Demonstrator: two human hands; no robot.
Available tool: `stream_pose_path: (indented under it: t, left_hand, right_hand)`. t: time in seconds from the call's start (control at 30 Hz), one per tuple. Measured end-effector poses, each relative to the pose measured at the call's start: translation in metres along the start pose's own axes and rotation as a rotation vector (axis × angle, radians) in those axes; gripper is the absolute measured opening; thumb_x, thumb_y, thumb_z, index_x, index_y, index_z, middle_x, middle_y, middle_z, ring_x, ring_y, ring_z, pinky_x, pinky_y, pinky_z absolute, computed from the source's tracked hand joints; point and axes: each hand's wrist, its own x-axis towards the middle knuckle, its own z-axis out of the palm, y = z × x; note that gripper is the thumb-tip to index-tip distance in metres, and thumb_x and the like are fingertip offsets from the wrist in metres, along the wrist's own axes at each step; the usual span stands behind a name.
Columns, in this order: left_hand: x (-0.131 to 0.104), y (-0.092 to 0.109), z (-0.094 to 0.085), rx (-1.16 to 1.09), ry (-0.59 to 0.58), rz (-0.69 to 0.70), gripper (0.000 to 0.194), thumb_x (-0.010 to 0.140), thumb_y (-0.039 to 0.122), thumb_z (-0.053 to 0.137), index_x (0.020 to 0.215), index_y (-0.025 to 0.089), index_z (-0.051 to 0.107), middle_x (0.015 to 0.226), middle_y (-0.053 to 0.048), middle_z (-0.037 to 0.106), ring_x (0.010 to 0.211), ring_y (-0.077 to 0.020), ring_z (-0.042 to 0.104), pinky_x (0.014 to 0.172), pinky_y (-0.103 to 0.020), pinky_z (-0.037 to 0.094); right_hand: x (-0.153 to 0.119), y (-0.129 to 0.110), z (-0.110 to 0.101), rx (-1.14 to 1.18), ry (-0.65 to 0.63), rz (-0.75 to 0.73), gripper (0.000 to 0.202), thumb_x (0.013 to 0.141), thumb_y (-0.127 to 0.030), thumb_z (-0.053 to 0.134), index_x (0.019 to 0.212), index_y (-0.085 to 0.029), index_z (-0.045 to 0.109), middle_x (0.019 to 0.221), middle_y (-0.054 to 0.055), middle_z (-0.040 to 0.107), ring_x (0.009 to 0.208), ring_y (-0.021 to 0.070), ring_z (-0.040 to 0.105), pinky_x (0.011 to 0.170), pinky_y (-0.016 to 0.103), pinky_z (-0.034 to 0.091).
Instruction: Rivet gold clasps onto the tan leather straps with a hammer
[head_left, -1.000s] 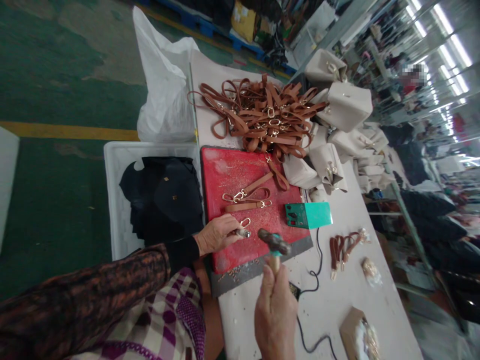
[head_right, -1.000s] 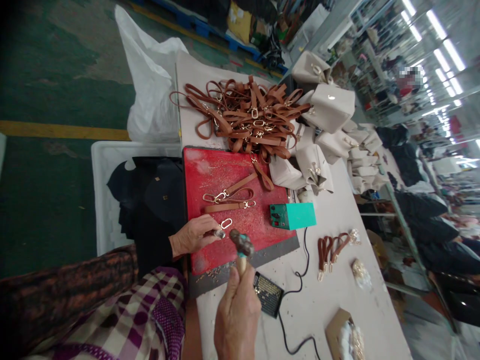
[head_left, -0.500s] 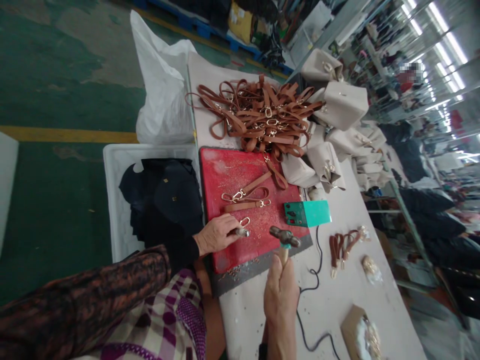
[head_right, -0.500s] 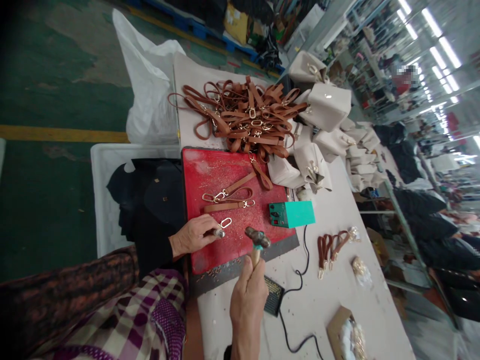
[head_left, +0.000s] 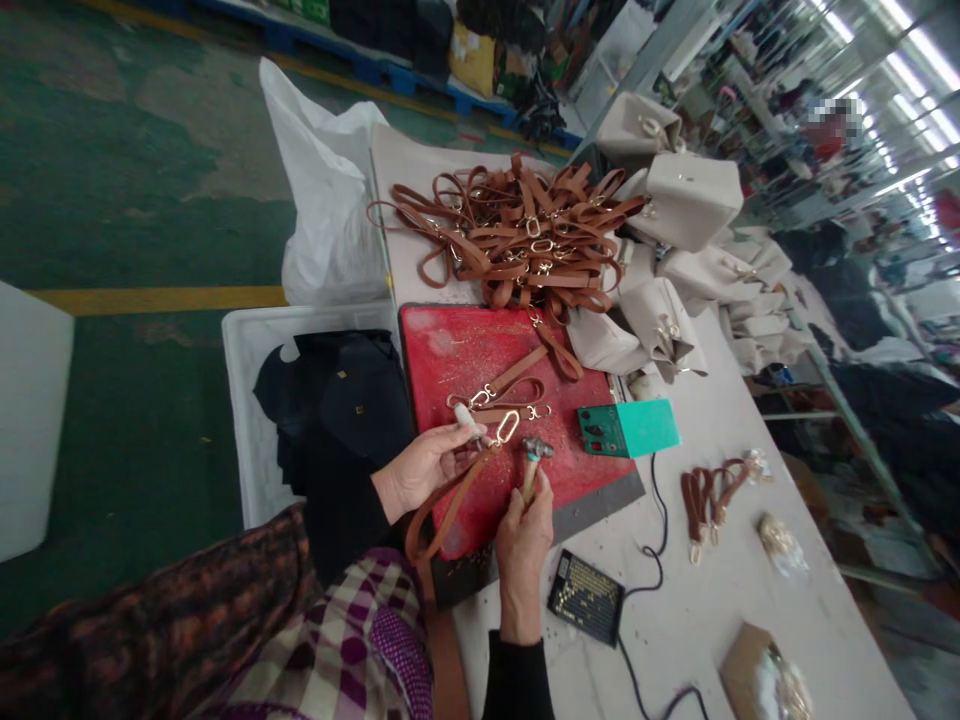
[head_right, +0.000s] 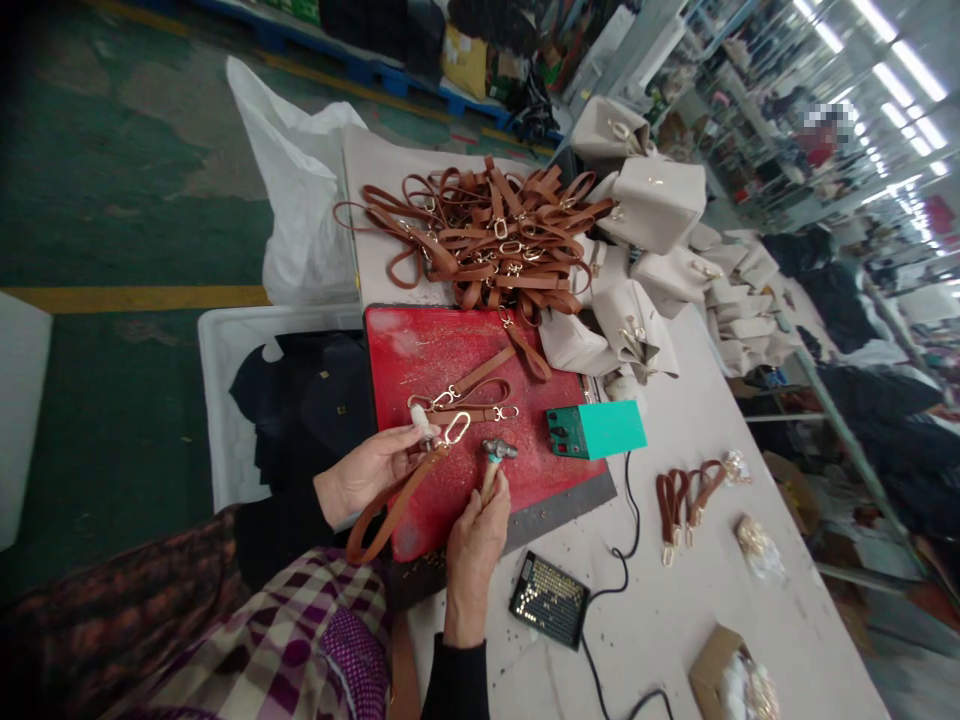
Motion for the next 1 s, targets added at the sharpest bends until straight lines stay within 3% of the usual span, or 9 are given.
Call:
stream_pose_path:
  t: [0.17,0.3,0.4,0.5,0.6,0.77,0.83,0.93,1.0]
  left_hand:
    - [-0.009,0.013,0.015,-0.197,-0.035,-0.094,0.018,0.089,0.03,0.057,0.098,0.016,0.063,0.092,-0.007,0.068,0.083,-0.0139,0.067,0.084,-0.026,0.055]
    - [-0.015,0.015,0.022,-0.204,-0.079,-0.073,0.028,0.081,0.034,0.072,0.101,0.02,0.059,0.093,-0.002,0.066,0.083,-0.0168,0.066,0.076,-0.033,0.058]
    - [-0.021,0.011,0.028,0.067,-0.105,0.057,0.031,0.082,0.035,0.072,0.105,0.02,0.058,0.091,-0.001,0.066,0.079,-0.0159,0.065,0.068,-0.028,0.055]
    - [-0.028,0.006,0.034,0.505,-0.177,0.275,0.017,0.085,0.021,0.064,0.101,0.019,0.064,0.092,-0.002,0.069,0.083,-0.0162,0.065,0.077,-0.028,0.051]
    - [-0.034,0.002,0.036,0.805,-0.184,0.44,0.027,0.08,0.005,0.054,0.099,0.019,0.067,0.097,-0.004,0.071,0.09,-0.0185,0.065,0.085,-0.03,0.049]
    - [-0.034,-0.001,0.033,0.921,-0.262,0.417,0.031,0.075,-0.001,0.054,0.095,0.019,0.066,0.091,-0.002,0.07,0.081,-0.0168,0.065,0.075,-0.026,0.05]
    - [-0.03,-0.003,0.033,0.999,-0.28,0.436,0.032,0.076,-0.002,0.054,0.097,0.019,0.066,0.091,-0.002,0.069,0.083,-0.0167,0.064,0.078,-0.027,0.049]
    - [-0.024,-0.009,0.029,1.101,-0.257,0.446,0.023,0.08,0.002,0.053,0.091,0.018,0.065,0.087,-0.002,0.067,0.082,-0.0176,0.062,0.081,-0.03,0.048]
    - [-0.023,-0.013,0.026,1.102,-0.234,0.427,0.017,0.082,0.005,0.054,0.089,0.018,0.064,0.084,-0.002,0.065,0.078,-0.0167,0.062,0.077,-0.029,0.049]
  right_hand:
    - [0.0,-0.004,-0.009,-0.082,-0.02,-0.13,0.041,0.09,-0.029,0.043,0.125,-0.01,0.054,0.119,0.02,0.06,0.111,0.0282,0.054,0.097,0.045,0.041]
    - [-0.008,-0.032,-0.04,-0.012,0.122,-0.258,0.03,0.096,-0.03,0.042,0.112,-0.014,0.06,0.106,0.014,0.064,0.099,0.0222,0.059,0.09,0.039,0.046]
    - [-0.015,-0.062,-0.058,0.028,0.118,-0.365,0.027,0.096,-0.03,0.045,0.115,-0.016,0.059,0.107,0.012,0.064,0.098,0.0204,0.061,0.088,0.037,0.048]
    - [-0.018,-0.08,-0.057,-0.024,0.017,-0.353,0.036,0.094,-0.035,0.052,0.125,-0.017,0.055,0.116,0.014,0.061,0.103,0.0219,0.06,0.086,0.037,0.051]
    - [-0.019,-0.076,-0.045,-0.037,-0.002,-0.358,0.025,0.094,-0.032,0.052,0.112,-0.017,0.061,0.111,0.013,0.063,0.102,0.021,0.061,0.086,0.036,0.051]
    - [-0.028,-0.05,-0.031,0.072,-0.058,-0.575,0.018,0.094,-0.02,0.05,0.104,-0.02,0.065,0.104,0.009,0.069,0.1,0.0193,0.062,0.093,0.039,0.048]
    - [-0.03,-0.045,-0.032,0.275,-0.013,-0.399,0.016,0.094,-0.024,0.05,0.102,-0.02,0.063,0.099,0.007,0.069,0.094,0.0187,0.064,0.086,0.037,0.051]
    - [-0.026,-0.048,-0.044,0.737,0.198,0.027,0.017,0.096,-0.035,0.045,0.1,-0.022,0.054,0.088,0.003,0.064,0.076,0.0152,0.064,0.068,0.031,0.053]
    - [-0.021,-0.05,-0.057,0.955,0.233,0.166,0.018,0.093,-0.04,0.049,0.1,-0.023,0.051,0.086,0.001,0.062,0.071,0.0141,0.063,0.063,0.029,0.052]
